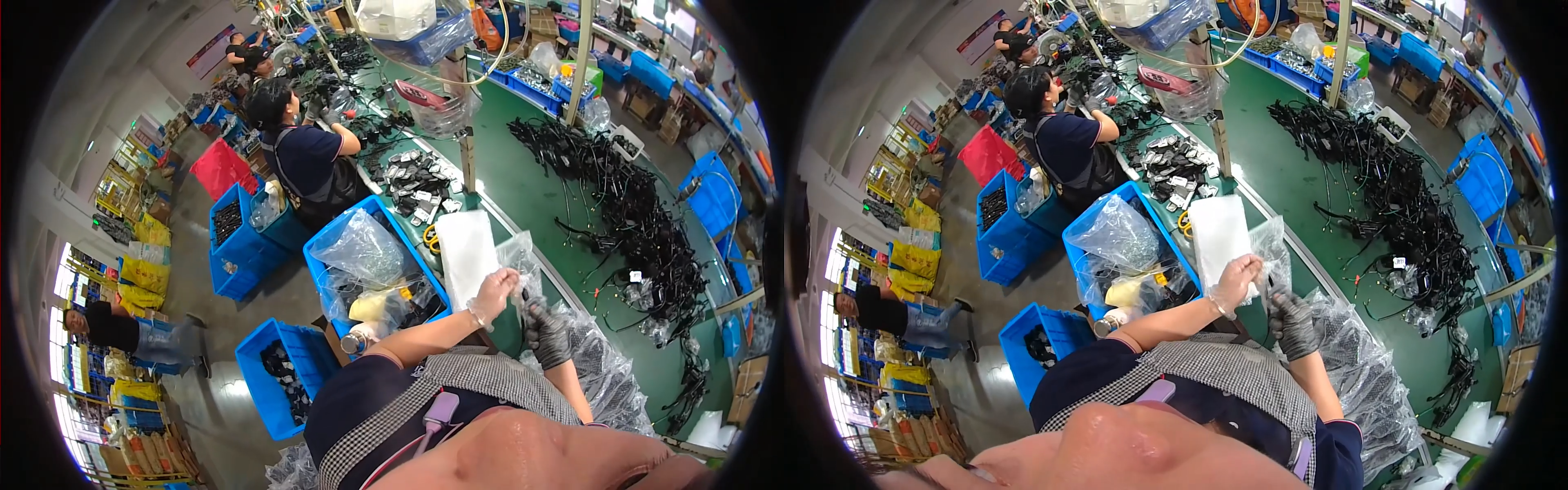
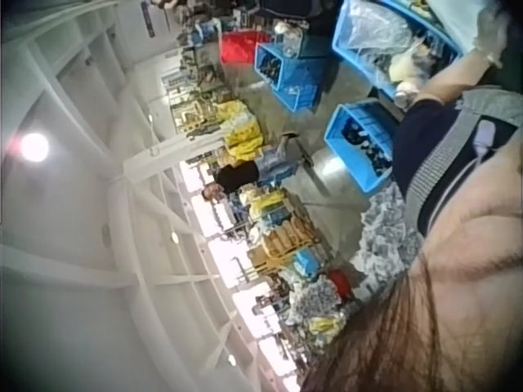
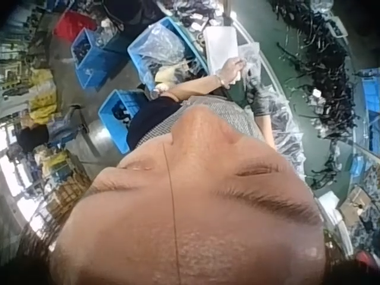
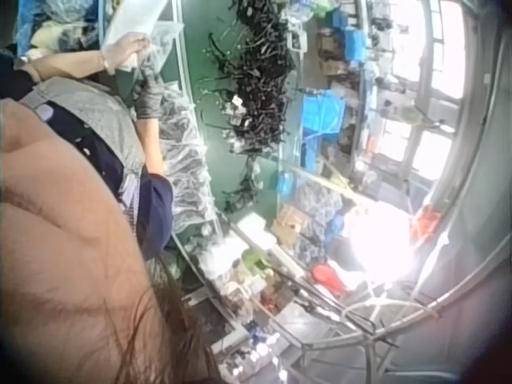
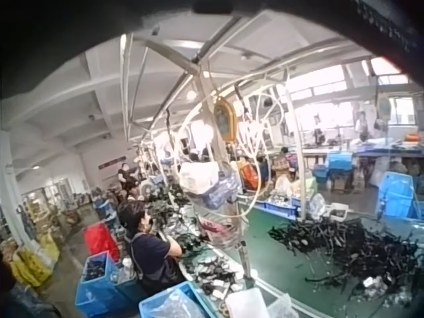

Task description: Packaging cable harnesses into plastic bags and placing them into sorting bins.

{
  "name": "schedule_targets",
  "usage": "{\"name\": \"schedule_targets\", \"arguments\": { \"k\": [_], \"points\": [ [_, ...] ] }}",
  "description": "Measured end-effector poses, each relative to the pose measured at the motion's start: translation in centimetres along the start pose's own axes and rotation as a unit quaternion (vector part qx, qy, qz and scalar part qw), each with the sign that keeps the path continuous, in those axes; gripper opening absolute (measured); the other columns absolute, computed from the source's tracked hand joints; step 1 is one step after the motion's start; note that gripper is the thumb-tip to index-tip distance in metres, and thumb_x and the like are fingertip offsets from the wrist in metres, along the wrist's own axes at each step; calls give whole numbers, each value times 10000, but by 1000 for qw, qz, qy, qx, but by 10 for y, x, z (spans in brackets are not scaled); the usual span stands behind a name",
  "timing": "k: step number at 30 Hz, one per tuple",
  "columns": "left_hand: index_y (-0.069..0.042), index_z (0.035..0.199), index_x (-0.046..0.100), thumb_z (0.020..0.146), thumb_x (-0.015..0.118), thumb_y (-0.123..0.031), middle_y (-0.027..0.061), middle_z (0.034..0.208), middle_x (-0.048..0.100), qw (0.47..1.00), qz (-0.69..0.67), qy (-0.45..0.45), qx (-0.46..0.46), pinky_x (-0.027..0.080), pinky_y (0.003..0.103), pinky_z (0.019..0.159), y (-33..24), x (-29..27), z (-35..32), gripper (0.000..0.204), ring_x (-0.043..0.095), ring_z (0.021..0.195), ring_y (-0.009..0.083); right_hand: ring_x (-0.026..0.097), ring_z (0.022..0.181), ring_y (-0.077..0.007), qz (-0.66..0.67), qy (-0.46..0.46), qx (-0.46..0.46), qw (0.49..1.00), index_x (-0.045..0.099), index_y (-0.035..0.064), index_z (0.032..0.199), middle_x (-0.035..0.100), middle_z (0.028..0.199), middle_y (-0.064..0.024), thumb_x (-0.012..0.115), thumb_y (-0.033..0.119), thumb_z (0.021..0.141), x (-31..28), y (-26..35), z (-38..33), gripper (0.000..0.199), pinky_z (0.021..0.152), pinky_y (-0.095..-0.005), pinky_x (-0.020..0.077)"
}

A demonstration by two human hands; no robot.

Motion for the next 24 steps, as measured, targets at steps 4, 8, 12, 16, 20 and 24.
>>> {"name": "schedule_targets", "arguments": {
  "k": [4,8,12,16,20,24],
  "points": [
    [-11,897,547,872,498,-101,17,692,539,989,58,136,10,414,239,601,6,39,-12,106,486,633,98,374,379,-87,-7,-29,19,999,476,111,748,437,554,13,582,227,814,-29,-11,17,170,316,-224,262],
    [-20,854,556,849,516,-112,95,703,575,964,177,184,73,433,280,588,-3,66,-19,100,547,626,185,422,380,-133,-18,-116,27,993,471,119,712,468,551,-44,526,175,824,-81,-20,43,137,311,-267,292],
    [-27,853,561,836,508,-98,103,711,590,946,251,165,125,439,303,587,-12,85,-5,91,572,646,233,578,586,-274,-865,-51,-125,484,609,63,716,600,665,-148,543,290,760,-106,-9,76,240,509,-391,437],
    [-11,793,571,813,523,-111,146,659,577,954,262,80,123,442,337,564,-8,72,20,113,569,603,275,593,784,-370,-761,-164,-88,622,563,58,1030,617,822,-210,506,340,769,-45,70,11,389,710,-446,460],
    [10,781,579,828,528,-132,61,547,513,968,240,22,67,400,277,484,23,51,48,158,482,503,107,588,828,-364,-775,-114,-112,612,486,94,1158,612,890,-205,543,278,761,-44,70,4,441,736,-444,460],
    [-30,749,560,848,504,-194,35,626,529,983,177,7,44,400,256,533,45,33,79,200,485,588,89,581,838,-329,-754,-157,-224,597,563,79,1059,609,865,-174,573,202,730,-51,84,19,351,747,-406,459]
  ]
}}
Point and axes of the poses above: each hand's wrist, its own z-axis towards the middle knuckle, its own x-axis out of the palm, y = z × x, the point moved 8 cm from there along z, towards the middle knuckle
